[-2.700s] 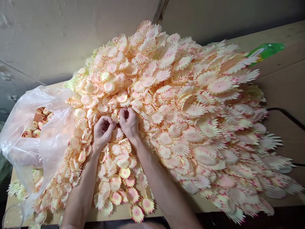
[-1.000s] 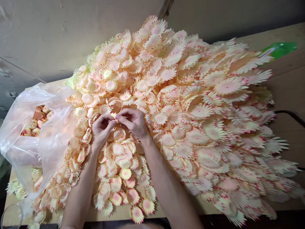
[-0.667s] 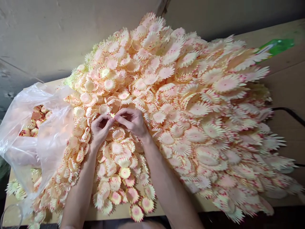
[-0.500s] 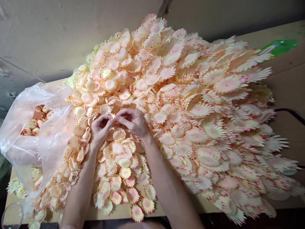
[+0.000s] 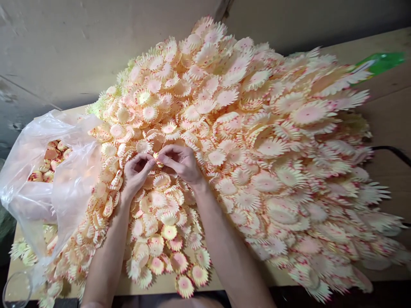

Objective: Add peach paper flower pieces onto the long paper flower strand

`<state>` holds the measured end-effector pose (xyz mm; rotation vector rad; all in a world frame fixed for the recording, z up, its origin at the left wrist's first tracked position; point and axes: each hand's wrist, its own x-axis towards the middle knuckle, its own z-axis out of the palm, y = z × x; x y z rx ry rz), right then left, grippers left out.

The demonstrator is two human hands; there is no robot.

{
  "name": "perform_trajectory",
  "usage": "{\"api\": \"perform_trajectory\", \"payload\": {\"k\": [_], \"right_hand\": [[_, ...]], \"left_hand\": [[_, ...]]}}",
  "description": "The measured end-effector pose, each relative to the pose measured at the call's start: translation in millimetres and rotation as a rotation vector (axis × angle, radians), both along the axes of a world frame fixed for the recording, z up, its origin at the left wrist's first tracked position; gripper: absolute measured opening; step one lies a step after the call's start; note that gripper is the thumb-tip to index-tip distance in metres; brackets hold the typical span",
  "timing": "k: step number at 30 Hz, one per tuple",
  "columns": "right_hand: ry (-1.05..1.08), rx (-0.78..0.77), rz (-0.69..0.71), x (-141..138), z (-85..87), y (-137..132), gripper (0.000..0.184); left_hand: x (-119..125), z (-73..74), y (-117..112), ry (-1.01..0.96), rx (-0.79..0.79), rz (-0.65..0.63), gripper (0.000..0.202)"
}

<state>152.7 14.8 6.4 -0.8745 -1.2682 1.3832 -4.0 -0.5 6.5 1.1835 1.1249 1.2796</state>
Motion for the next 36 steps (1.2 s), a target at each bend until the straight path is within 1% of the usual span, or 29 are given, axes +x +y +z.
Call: {"api": "perform_trajectory", "payload": {"k": [5,8,12,14,16,18,21,23,25,28,30,33,36], "right_hand": [[-0.009,0.000,-0.006,0.5,0.8,0.0,0.024],[-0.012,-0.010,0.012,-0.7,1.7,-0.9,0.025],[-0.019,-0.043,0.053,-3.6,0.2,-2.5,0.024],[-0.013,-0.057,0.047,-4.2,-2.4,-2.3,0.022],[-0.002,-0.086,0.011,-3.9,-5.3,-1.0,0.023],[0.022,-0.123,-0.064,-2.9,-6.8,0.9,0.025],[0.044,-0.157,-0.154,-1.0,-5.3,2.8,0.027],[0.031,-0.168,-0.133,-0.3,-2.6,2.9,0.028],[0.012,-0.172,-0.069,-0.3,-0.3,2.3,0.027],[0.008,-0.171,0.014,-1.8,0.9,1.1,0.028],[0.023,-0.177,0.043,-3.1,0.6,0.7,0.029],[0.035,-0.181,0.042,-3.8,0.1,1.0,0.030],[0.024,-0.144,-0.033,-3.0,-1.1,2.5,0.031]], "left_hand": [[-0.6,1.8,-1.4,0.019,-0.003,-0.014,0.031],[-1.1,2.0,-2.5,0.037,0.024,-0.032,0.028],[-1.8,-1.5,-2.7,0.043,0.065,-0.025,0.025],[-1.8,-3.9,-2.3,0.054,0.090,-0.007,0.024],[-1.5,-5.4,-2.0,0.065,0.110,0.016,0.022],[-1.2,-5.7,-1.8,0.054,0.117,0.042,0.021],[-1.0,-4.9,-1.8,0.026,0.110,0.067,0.018],[-1.2,-4.6,-1.8,0.022,0.094,0.073,0.016],[-1.5,-4.9,-1.5,0.031,0.087,0.077,0.014],[-1.6,-5.7,-0.8,0.052,0.136,0.086,0.015],[-1.5,-5.9,-0.5,0.065,0.166,0.101,0.017],[-1.1,-6.2,-0.4,0.068,0.176,0.137,0.019],[-0.6,-7.2,0.1,0.043,0.176,0.200,0.018]]}}
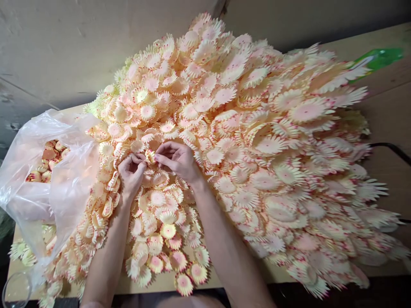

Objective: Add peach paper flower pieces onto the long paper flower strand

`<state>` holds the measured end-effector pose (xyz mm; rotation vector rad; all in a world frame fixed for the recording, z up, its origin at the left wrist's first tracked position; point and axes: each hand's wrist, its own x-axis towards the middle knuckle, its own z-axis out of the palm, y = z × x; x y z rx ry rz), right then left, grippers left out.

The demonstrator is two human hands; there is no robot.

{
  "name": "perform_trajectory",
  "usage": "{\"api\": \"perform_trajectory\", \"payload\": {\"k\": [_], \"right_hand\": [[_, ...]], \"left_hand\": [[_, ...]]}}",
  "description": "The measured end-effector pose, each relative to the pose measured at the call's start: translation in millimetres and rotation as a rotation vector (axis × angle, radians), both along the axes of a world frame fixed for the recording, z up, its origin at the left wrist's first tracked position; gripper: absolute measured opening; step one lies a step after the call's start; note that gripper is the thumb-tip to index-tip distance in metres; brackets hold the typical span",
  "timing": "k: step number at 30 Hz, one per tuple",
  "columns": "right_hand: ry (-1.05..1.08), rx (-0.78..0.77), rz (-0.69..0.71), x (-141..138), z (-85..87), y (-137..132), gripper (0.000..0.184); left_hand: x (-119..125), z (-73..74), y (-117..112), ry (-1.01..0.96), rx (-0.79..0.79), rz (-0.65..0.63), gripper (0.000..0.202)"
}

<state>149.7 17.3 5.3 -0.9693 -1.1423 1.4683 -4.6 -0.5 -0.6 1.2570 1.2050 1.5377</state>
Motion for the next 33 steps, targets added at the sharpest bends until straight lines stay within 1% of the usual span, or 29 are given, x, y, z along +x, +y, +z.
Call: {"api": "perform_trajectory", "payload": {"k": [3,5,7,8,10,13,15,18,21,24,26,29,31,33], "right_hand": [[-0.019,0.077,-0.149,0.6,-3.2,1.8,0.031],[-0.047,0.128,-0.181,0.6,-5.7,2.1,0.023],[-0.087,0.173,-0.114,0.4,-7.4,1.8,0.012],[-0.110,0.194,-0.069,0.3,-7.6,1.6,0.010],[-0.165,0.226,-0.015,0.6,-6.8,1.0,0.017],[-0.234,0.231,-0.010,1.2,-3.4,0.1,0.023],[-0.227,0.220,0.003,1.4,-1.2,-0.6,0.023],[-0.203,0.231,-0.011,0.5,-0.8,-1.3,0.018],[-0.233,0.272,-0.056,-1.3,-3.8,-1.0,0.014],[-0.230,0.294,-0.056,-2.0,-5.8,-0.3,0.013],[-0.222,0.295,-0.048,-1.6,-5.5,-0.2,0.012],[-0.211,0.305,-0.032,-0.6,-4.3,-0.4,0.013],[-0.200,0.316,-0.031,-0.4,-4.0,-0.4,0.014],[-0.196,0.312,-0.041,-1.0,-4.3,-0.4,0.015]], "left_hand": [[0.9,-1.1,0.9,-0.025,0.016,0.077,0.016],[1.5,-1.5,1.3,-0.009,0.012,0.087,0.015],[1.6,-1.7,1.3,0.006,-0.006,0.078,0.014],[1.5,-1.7,1.2,0.007,-0.012,0.075,0.014],[0.9,-1.2,0.8,0.010,-0.016,0.068,0.014],[-0.1,0.3,-0.2,0.028,-0.012,0.032,0.014],[-0.6,0.9,-1.1,0.041,0.005,0.002,0.015],[-1.7,-0.1,-2.0,0.068,0.023,-0.051,0.018],[-3.4,-2.2,-2.4,0.087,0.021,-0.118,0.020],[-4.2,-1.8,-2.9,0.085,0.025,-0.154,0.019],[-3.5,-0.3,-3.4,0.093,0.011,-0.149,0.020],[-0.9,0.0,-2.9,0.106,-0.042,-0.095,0.024],[0.7,-2.0,-1.4,0.066,-0.057,-0.061,0.028],[1.6,-4.4,0.3,0.007,-0.072,-0.063,0.032]]}}
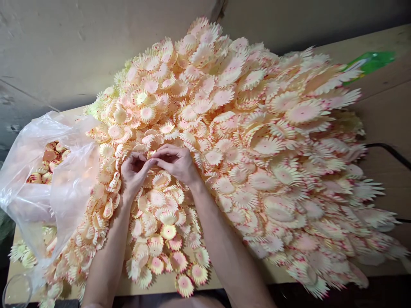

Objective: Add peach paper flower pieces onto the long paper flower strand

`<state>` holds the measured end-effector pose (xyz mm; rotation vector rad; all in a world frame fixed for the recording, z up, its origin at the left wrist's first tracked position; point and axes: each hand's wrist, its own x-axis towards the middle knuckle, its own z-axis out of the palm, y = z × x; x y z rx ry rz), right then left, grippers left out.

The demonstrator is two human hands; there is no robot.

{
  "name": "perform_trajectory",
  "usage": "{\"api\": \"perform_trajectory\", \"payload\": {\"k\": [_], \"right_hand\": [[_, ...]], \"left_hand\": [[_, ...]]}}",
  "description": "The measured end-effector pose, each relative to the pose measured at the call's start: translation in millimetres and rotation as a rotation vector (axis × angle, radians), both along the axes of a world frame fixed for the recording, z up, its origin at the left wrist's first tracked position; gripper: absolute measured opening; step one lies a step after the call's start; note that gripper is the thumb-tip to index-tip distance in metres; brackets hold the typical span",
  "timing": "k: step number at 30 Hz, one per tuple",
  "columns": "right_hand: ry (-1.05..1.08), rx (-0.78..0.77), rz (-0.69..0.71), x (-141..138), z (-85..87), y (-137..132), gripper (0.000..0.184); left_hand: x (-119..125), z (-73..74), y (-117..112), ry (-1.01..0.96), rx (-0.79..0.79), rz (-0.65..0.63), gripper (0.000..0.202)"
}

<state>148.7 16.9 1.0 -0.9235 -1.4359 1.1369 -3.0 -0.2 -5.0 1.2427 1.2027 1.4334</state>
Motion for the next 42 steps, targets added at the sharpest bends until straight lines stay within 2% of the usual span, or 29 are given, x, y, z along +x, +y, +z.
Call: {"api": "perform_trajectory", "payload": {"k": [6,12,19,22,28,42], "right_hand": [[0.073,-0.101,-0.073,-3,-5.0,1,0.021],[0.042,-0.128,-0.188,-5,-11.6,5,0.023],[0.043,-0.123,-0.270,-10,-24.1,8,0.030],[0.024,-0.150,-0.283,-12,-26.9,8,0.027],[0.012,-0.134,-0.274,-16,-26.3,5,0.021],[0.087,-0.200,-0.355,-23,-27.6,7,0.022]], "left_hand": [[2,2.3,1,-0.033,-0.009,-0.008,0.034],[3,7.0,-1,-0.001,0.016,-0.070,0.031],[1,5.7,-3,0.046,-0.004,-0.135,0.026],[1,5.3,-3,0.040,-0.001,-0.163,0.029],[2,8.1,-2,0.031,0.005,-0.142,0.034],[1,2.9,-2,0.038,0.011,-0.162,0.026]]}}
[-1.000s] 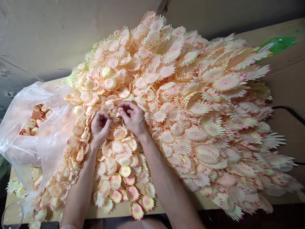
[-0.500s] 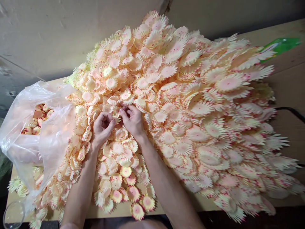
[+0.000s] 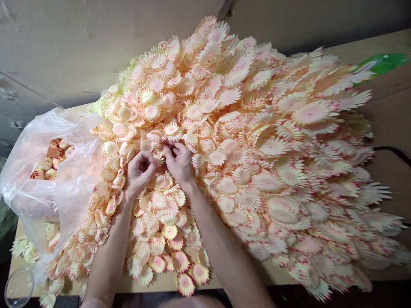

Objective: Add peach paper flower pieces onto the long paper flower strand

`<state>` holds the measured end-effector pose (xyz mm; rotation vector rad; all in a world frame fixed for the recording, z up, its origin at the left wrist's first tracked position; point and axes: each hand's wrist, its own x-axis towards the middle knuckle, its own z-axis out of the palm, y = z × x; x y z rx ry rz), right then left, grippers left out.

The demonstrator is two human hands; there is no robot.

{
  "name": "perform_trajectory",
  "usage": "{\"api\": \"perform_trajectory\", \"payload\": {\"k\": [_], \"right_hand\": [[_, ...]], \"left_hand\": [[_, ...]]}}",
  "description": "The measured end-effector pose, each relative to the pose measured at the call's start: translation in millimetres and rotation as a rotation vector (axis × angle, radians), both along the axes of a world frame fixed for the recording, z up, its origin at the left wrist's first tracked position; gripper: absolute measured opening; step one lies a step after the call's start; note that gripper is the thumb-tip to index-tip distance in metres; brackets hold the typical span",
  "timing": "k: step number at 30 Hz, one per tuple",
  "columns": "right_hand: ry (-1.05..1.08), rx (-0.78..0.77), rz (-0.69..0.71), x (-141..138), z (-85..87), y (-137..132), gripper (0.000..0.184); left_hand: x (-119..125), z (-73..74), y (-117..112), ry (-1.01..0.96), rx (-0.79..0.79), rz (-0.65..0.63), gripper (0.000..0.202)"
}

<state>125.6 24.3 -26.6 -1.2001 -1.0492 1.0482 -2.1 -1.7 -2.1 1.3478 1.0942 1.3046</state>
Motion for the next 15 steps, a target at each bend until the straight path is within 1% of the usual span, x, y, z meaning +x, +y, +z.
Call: {"api": "perform_trajectory", "payload": {"k": [3,7,9,12,15], "right_hand": [[0.022,-0.034,0.037,3,4.5,0,0.029],[0.027,-0.098,0.209,10,16.2,-3,0.039],[0.047,-0.110,0.262,12,21.4,-4,0.042],[0.007,-0.040,0.261,12,24.4,-5,0.042],[-0.050,-0.009,0.249,10,21.6,-3,0.035]], "left_hand": [[-2,-0.8,0,-0.005,0.014,0.001,0.024],[-6,-0.9,0,-0.033,0.052,0.064,0.024],[-7,-1.4,0,-0.022,0.052,0.079,0.022],[-6,-3.0,0,0.022,0.039,0.059,0.020],[-6,-4.5,0,0.040,0.041,0.061,0.020]]}}
